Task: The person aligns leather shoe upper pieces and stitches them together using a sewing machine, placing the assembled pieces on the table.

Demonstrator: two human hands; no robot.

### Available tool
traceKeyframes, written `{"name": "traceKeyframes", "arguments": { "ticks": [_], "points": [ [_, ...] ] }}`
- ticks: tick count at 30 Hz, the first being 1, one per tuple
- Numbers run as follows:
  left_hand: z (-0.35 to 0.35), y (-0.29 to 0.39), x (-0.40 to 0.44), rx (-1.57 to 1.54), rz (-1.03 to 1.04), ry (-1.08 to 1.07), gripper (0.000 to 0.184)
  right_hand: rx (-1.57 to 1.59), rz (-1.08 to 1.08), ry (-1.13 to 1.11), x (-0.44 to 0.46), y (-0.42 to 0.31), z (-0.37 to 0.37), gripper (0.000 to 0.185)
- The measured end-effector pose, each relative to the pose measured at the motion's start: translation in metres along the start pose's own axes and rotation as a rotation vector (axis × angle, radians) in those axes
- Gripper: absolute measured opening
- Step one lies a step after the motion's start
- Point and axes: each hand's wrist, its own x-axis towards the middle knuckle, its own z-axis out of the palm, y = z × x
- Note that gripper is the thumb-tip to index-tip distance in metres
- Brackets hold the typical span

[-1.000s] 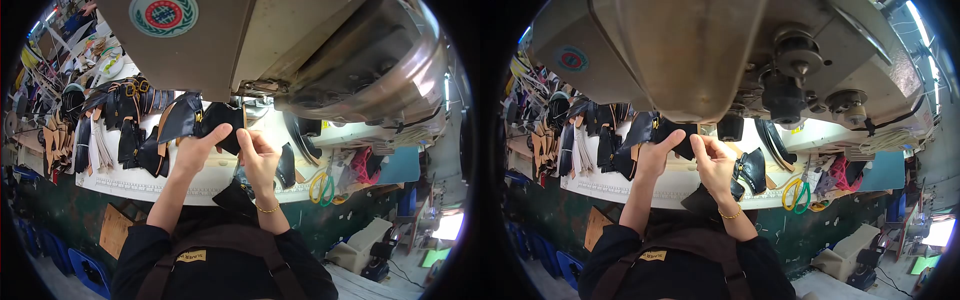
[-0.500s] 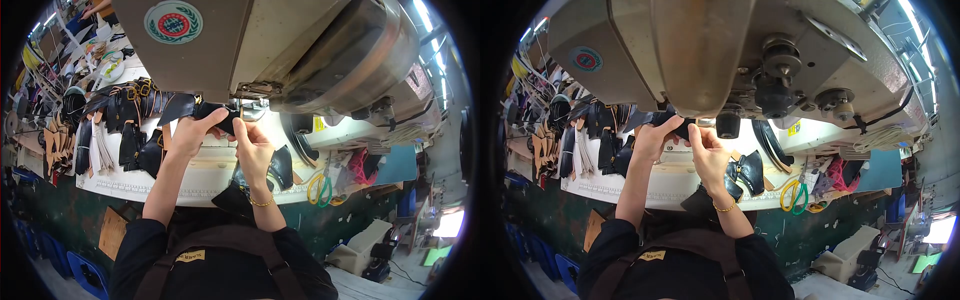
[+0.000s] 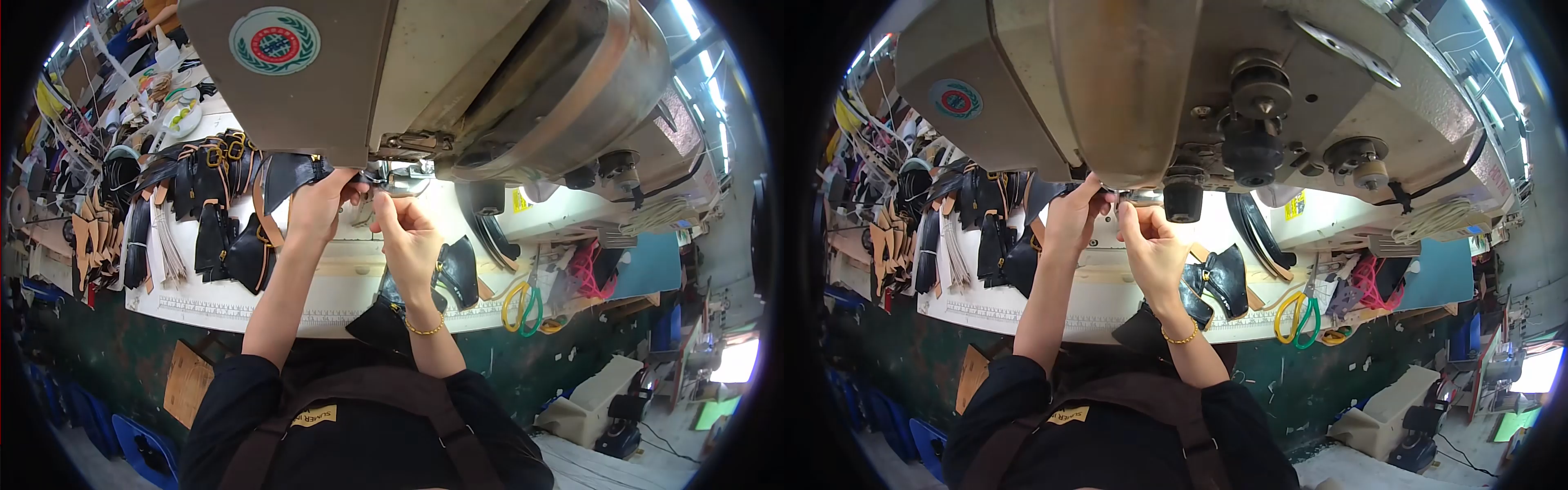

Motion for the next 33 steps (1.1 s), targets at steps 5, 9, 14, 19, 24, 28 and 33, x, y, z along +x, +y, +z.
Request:
{"name": "traceKeyframes", "arguments": {
  "ticks": [5,9,14,19,24,28,33],
  "points": [
    [0.007,-0.017,0.009,0.119,-0.043,0.051,0.013,0.029,-0.001,0.035,-0.002,0.006,-0.006,0.016],
    [-0.01,-0.018,-0.001,0.689,0.399,-0.01,0.017,-0.053,-0.044,0.02,-0.008,0.005,-0.013,0.016],
    [-0.007,-0.021,0.019,-0.408,0.146,0.097,0.02,-0.124,-0.094,0.08,-0.011,0.015,-0.024,0.019],
    [-0.045,0.046,0.051,-0.047,0.542,0.072,0.018,-0.176,-0.101,0.073,-0.017,0.017,-0.034,0.02],
    [-0.109,0.151,0.031,0.092,0.605,-0.075,0.017,-0.22,-0.098,0.047,-0.02,0.022,-0.038,0.02],
    [-0.186,0.172,0.038,0.069,0.43,-0.124,0.016,-0.258,-0.092,0.026,-0.024,0.03,-0.045,0.021],
    [-0.229,0.121,0.042,0.289,0.291,0.143,0.021,-0.342,-0.086,0.036,-0.026,0.033,-0.066,0.021]
  ]
}}
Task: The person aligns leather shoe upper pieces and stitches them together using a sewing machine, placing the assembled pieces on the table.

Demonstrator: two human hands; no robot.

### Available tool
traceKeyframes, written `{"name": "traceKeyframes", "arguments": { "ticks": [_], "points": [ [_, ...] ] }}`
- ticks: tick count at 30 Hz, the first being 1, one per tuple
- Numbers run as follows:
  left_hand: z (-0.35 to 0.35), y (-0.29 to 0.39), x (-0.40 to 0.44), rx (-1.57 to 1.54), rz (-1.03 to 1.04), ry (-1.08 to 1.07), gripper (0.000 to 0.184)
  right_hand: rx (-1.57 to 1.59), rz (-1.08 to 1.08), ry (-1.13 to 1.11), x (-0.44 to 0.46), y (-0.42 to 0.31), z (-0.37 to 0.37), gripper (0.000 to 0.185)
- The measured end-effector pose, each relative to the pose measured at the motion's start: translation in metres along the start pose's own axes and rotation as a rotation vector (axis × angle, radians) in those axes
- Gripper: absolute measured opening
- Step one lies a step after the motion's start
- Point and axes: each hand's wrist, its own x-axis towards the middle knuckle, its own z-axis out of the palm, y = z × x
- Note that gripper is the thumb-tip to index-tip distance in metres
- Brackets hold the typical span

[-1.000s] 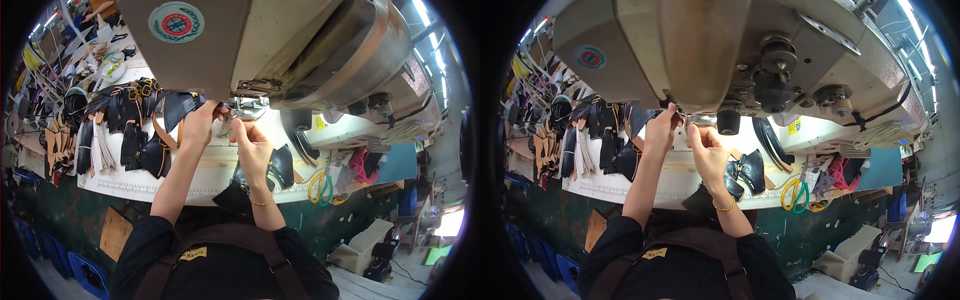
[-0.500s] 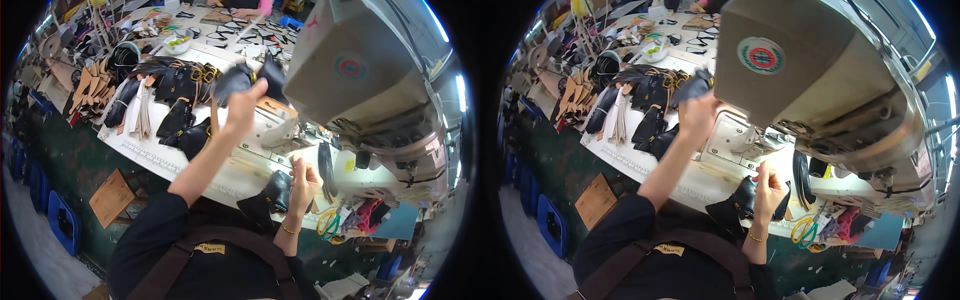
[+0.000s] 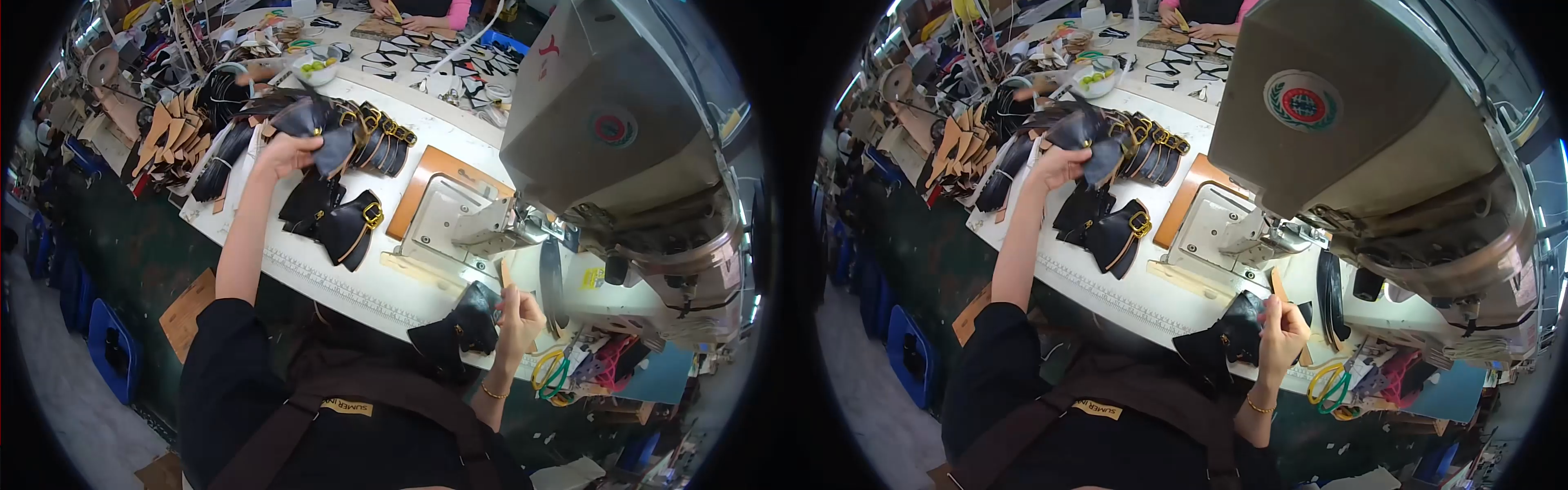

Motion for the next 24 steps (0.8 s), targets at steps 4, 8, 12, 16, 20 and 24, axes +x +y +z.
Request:
{"name": "traceKeyframes", "arguments": {
  "ticks": [4,8,12,16,20,24],
  "points": [
    [-0.027,-0.047,0.014,0.257,-0.163,0.187,0.03,-0.027,-0.039,0.069,0.0,0.004,-0.018,0.021],
    [-0.031,-0.055,0.016,0.384,-0.17,0.283,0.036,-0.067,0.035,0.217,0.002,0.002,-0.037,0.022],
    [-0.035,-0.098,0.069,0.44,-0.107,0.327,0.047,-0.183,0.067,0.301,0.006,0.015,-0.063,0.02],
    [-0.005,-0.089,0.081,0.451,-0.08,0.323,0.057,-0.268,0.05,0.264,0.012,0.041,-0.082,0.019],
    [0.02,-0.055,0.05,1.344,0.116,0.485,0.07,-0.729,-0.191,0.185,0.012,0.066,-0.09,0.019],
    [0.089,-0.04,-0.06,0.847,0.277,0.371,0.033,-1.179,-0.301,0.12,0.009,0.079,-0.089,0.025]
  ]
}}
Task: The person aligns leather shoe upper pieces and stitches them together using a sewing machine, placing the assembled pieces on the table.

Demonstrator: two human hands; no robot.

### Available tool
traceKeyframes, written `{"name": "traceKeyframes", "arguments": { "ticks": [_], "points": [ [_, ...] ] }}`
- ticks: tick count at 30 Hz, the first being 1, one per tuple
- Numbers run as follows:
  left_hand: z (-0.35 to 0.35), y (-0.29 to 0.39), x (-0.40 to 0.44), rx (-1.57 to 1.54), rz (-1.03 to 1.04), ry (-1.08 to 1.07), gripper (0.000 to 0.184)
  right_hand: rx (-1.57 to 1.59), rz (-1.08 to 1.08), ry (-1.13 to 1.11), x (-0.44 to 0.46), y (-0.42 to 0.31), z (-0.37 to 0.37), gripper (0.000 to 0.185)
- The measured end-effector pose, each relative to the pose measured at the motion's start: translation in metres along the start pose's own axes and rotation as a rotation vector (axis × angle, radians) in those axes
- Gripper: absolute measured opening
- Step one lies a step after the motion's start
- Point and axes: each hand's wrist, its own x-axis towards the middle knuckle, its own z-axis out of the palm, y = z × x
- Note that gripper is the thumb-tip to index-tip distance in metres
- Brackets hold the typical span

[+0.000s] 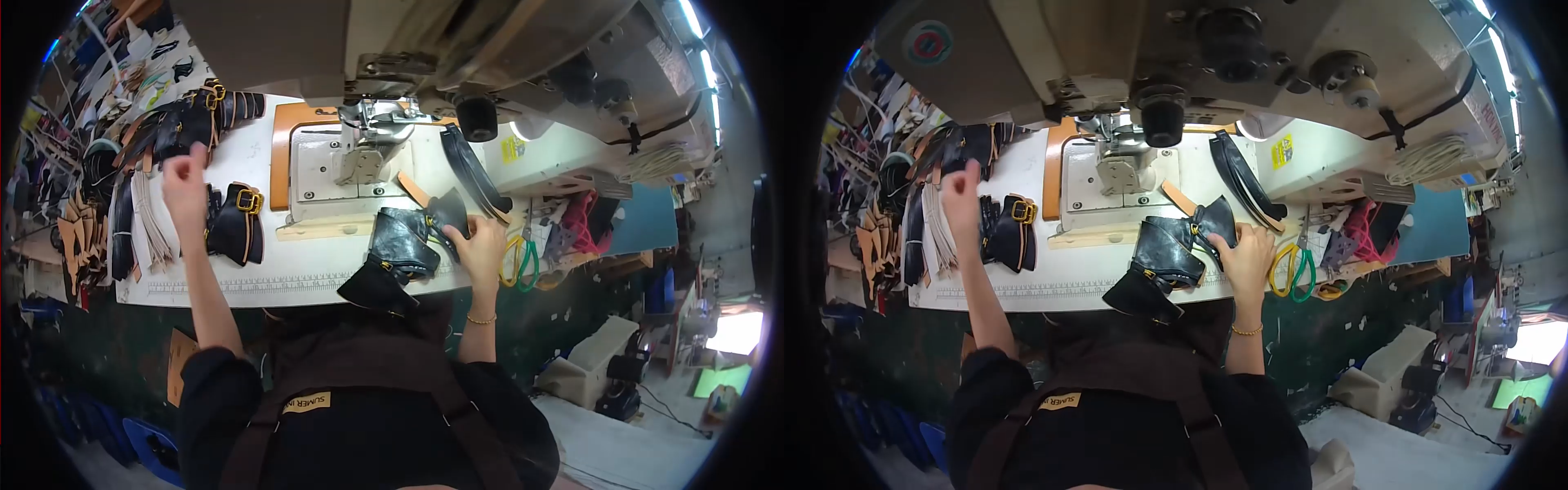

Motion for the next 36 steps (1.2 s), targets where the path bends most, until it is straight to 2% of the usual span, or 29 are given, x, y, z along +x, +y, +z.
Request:
{"name": "traceKeyframes", "arguments": {
  "ticks": [1,2,3,4,6,7,9,10,14,15,17,19,20,24,25,26,27,29,32,36],
  "points": [
    [-0.007,0.025,-0.037,-0.009,-0.014,-0.211,0.021,0.06,0.05,-0.021,0.002,-0.001,0.0,0.025],
    [0.002,0.025,-0.07,-0.113,0.194,-0.339,0.011,0.12,0.098,-0.046,0.005,-0.002,0.0,0.026],
    [0.008,0.033,-0.105,-0.12,0.188,-0.552,0.01,0.181,0.147,-0.067,0.008,-0.004,0.001,0.027],
    [0.019,0.037,-0.142,-0.172,0.06,-0.796,0.021,0.242,0.195,-0.09,0.009,-0.006,0.0,0.028],
    [0.047,0.031,-0.189,0.061,0.438,-0.716,0.049,0.342,0.255,-0.103,0.012,-0.014,-0.006,0.028],
    [0.055,0.034,-0.198,0.177,0.482,-0.726,0.068,0.446,0.315,-0.106,0.015,-0.019,-0.011,0.027],
    [0.07,0.031,-0.207,0.173,0.565,-0.653,0.058,0.65,0.437,-0.102,0.018,-0.024,-0.018,0.026],
    [0.072,0.031,-0.207,0.17,0.567,-0.655,0.058,0.647,0.438,-0.1,0.017,-0.021,-0.018,0.026],
    [0.07,0.021,-0.191,-0.191,0.217,-0.817,0.049,1.238,0.444,-0.042,0.019,-0.005,-0.013,0.02],
    [0.068,0.018,-0.179,-0.143,0.239,-0.82,0.046,1.236,0.441,-0.038,0.021,-0.007,-0.017,0.02],
    [0.063,0.011,-0.155,-0.101,0.26,-0.822,0.044,1.465,0.526,-0.014,0.026,-0.016,-0.031,0.015],
    [0.059,0.008,-0.14,0.031,0.288,-0.665,0.04,1.697,0.601,0.006,0.033,-0.027,-0.048,0.01],
    [0.054,0.017,-0.139,0.027,0.287,-0.656,0.04,1.709,0.564,-0.051,0.034,-0.031,-0.057,0.011],
    [0.009,0.084,-0.136,-0.407,0.416,-0.53,0.033,1.616,0.282,-0.338,0.009,-0.071,-0.091,0.011],
    [0.002,0.091,-0.133,-0.405,0.421,-0.532,0.033,1.607,0.252,-0.414,0.001,-0.091,-0.104,0.01],
    [-0.005,0.098,-0.132,-0.431,0.326,-0.638,0.03,1.595,0.222,-0.488,-0.004,-0.108,-0.11,0.01],
    [-0.01,0.104,-0.13,-0.457,0.228,-0.741,0.027,1.596,0.223,-0.481,-0.005,-0.12,-0.105,0.01],
    [-0.015,0.113,-0.126,-0.501,0.031,-0.939,0.022,1.456,-0.025,-0.265,-0.002,-0.135,-0.093,0.005],
    [-0.002,0.123,-0.091,-0.428,0.093,-0.858,0.013,1.479,0.058,-0.269,0.011,-0.14,-0.075,0.005],
    [0.023,0.132,-0.041,-0.349,0.134,-1.115,0.019,1.573,0.118,-0.328,0.033,-0.154,-0.063,0.012]
  ]
}}
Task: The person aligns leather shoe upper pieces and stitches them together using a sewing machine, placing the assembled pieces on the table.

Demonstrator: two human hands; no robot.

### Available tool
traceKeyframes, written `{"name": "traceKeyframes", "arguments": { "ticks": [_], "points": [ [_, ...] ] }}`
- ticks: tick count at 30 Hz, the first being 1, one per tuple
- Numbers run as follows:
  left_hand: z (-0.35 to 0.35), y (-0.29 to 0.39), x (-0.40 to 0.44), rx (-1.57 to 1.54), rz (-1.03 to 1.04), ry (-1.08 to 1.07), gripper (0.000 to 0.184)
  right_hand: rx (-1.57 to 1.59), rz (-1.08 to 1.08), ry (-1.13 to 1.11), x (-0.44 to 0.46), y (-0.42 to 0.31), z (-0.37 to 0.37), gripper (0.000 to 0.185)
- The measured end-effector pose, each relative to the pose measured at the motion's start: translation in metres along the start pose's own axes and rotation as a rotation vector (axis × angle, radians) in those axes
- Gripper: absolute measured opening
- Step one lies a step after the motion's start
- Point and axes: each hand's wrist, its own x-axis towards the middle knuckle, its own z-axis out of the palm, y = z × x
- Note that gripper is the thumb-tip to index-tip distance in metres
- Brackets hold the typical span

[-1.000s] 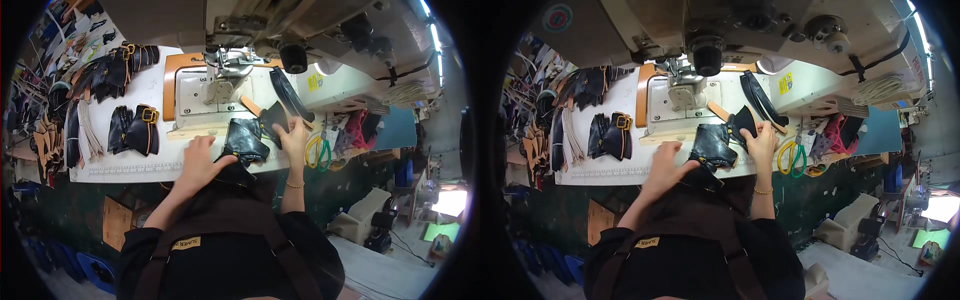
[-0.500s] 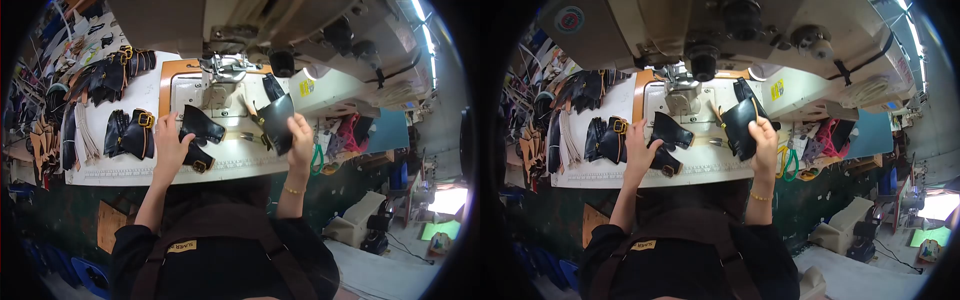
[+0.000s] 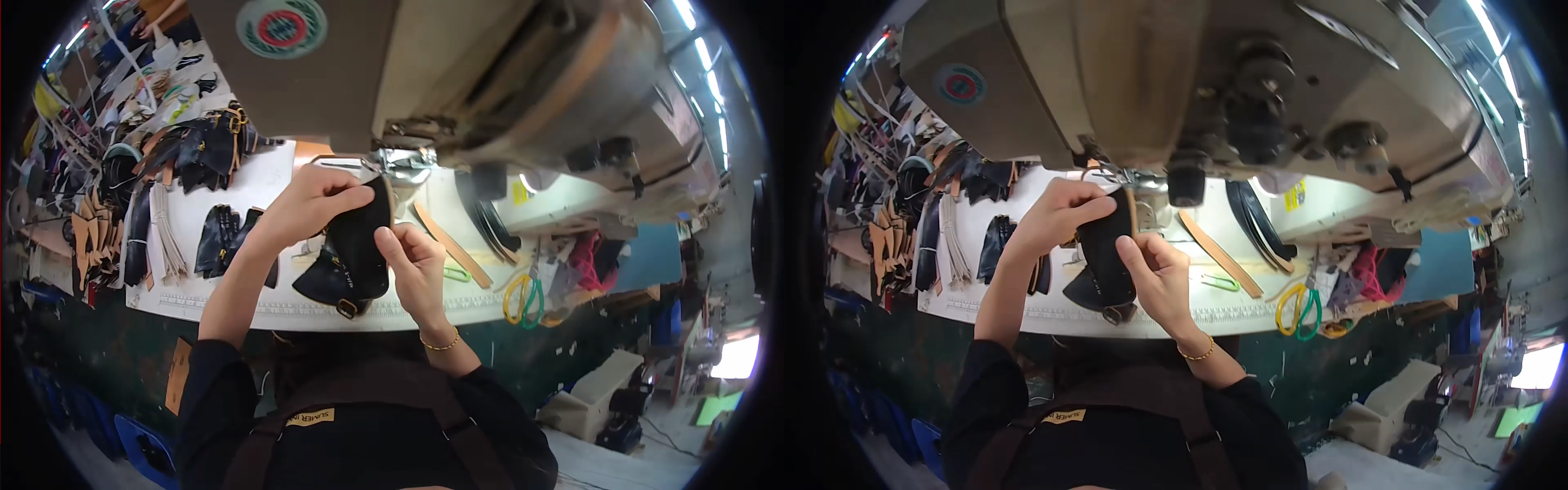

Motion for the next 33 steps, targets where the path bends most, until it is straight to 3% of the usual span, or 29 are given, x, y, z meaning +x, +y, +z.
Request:
{"name": "traceKeyframes", "arguments": {
  "ticks": [4,8,14,19,24,33],
  "points": [
    [-0.003,0.01,0.017,-0.016,-0.207,0.027,0.02,0.191,0.079,-0.058,0.011,0.001,0.004,0.02],
    [-0.003,0.012,0.024,-0.132,-0.053,0.081,0.021,0.298,0.11,-0.093,0.013,-0.005,0.012,0.022],
    [-0.003,0.018,0.027,-0.088,-0.012,0.174,0.02,0.319,0.102,-0.055,0.02,-0.002,0.012,0.022],
    [-0.003,0.011,0.027,0.025,0.024,0.186,0.02,0.279,0.103,-0.046,0.02,0.002,0.011,0.02],
    [-0.002,0.003,0.027,-0.16,-0.024,0.191,0.017,0.281,0.12,-0.028,0.021,0.002,0.014,0.021],
    [0.0,0.001,0.028,-0.146,0.026,0.275,0.014,-0.008,-0.025,0.105,0.024,0.001,0.007,0.019]
  ]
}}
